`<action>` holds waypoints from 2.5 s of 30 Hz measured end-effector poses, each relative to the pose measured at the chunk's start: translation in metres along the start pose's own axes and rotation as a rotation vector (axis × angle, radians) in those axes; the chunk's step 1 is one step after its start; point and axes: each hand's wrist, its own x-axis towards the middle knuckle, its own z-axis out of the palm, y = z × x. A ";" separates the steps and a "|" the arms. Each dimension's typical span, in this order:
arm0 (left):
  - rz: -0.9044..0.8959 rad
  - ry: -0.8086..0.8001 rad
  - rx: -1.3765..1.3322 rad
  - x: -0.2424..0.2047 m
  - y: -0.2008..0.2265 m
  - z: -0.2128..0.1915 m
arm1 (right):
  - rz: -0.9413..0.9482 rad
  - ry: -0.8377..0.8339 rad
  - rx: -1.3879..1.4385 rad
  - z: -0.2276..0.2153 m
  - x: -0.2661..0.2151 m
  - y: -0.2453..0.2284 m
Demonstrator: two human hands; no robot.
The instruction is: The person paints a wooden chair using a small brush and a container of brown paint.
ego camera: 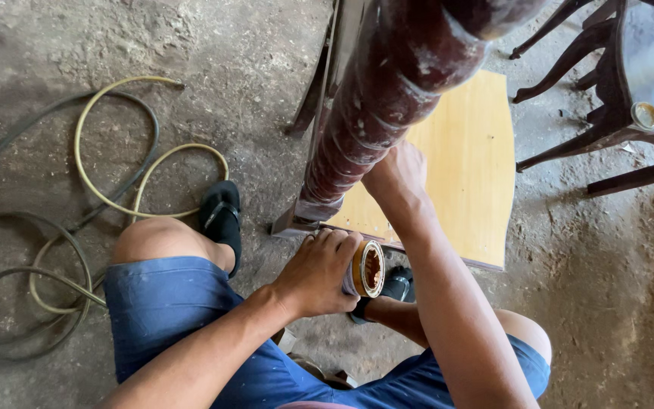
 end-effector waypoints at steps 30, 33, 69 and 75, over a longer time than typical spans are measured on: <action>0.013 0.009 0.011 0.003 0.004 -0.001 | 0.021 -0.074 -0.003 -0.006 -0.017 -0.023; -0.002 -0.010 0.010 0.003 0.002 0.000 | 0.029 -0.023 -0.008 0.000 -0.020 -0.019; 0.113 0.144 0.041 0.000 0.020 -0.007 | 0.116 0.071 0.219 -0.005 -0.087 0.041; 0.136 0.132 0.052 0.001 0.020 -0.006 | 0.082 0.111 0.269 0.026 -0.043 0.030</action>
